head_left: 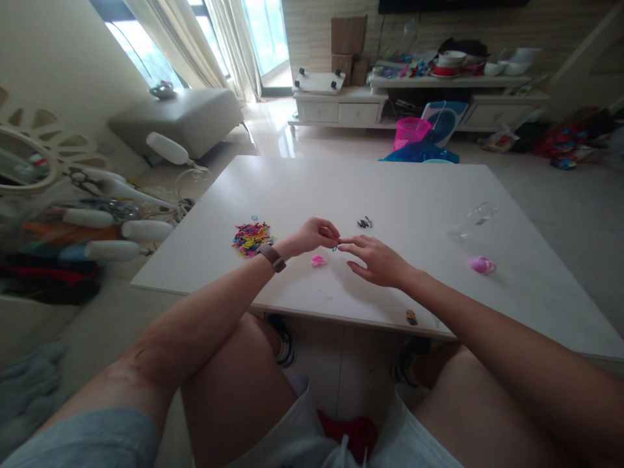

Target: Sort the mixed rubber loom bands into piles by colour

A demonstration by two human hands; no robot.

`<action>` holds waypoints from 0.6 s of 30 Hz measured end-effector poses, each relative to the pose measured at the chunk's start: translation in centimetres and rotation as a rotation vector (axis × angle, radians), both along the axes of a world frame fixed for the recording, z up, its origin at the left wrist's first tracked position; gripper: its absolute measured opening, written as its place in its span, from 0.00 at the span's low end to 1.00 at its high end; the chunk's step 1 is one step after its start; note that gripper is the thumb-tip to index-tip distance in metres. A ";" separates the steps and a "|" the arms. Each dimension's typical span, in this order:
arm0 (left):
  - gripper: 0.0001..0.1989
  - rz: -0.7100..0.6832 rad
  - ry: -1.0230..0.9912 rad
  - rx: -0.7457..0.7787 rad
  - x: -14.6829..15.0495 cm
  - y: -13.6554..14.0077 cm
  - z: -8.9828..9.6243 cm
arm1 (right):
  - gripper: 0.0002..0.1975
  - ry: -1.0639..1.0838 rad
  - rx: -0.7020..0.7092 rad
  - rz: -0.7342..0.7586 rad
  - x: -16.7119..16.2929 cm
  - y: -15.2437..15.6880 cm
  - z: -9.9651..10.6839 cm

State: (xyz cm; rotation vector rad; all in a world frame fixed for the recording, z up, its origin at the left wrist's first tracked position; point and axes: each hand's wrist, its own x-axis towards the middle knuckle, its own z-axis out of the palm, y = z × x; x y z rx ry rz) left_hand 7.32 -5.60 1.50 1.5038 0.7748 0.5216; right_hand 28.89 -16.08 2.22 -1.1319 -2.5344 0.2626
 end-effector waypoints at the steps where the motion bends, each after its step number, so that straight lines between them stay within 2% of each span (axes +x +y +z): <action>1: 0.12 0.003 -0.001 -0.001 0.2 0.0 0.1 | 0.20 -0.003 0.004 -0.007 0.1 0.0 0.0; 12: 0.12 0.040 -0.004 -0.028 0.2 0.0 -0.9 | 0.20 -0.005 0.014 0.004 0.2 0.4 -0.5; 18: 0.11 0.060 0.001 -0.044 0.3 -0.1 -0.8 | 0.20 0.000 0.026 0.023 0.1 0.7 -1.0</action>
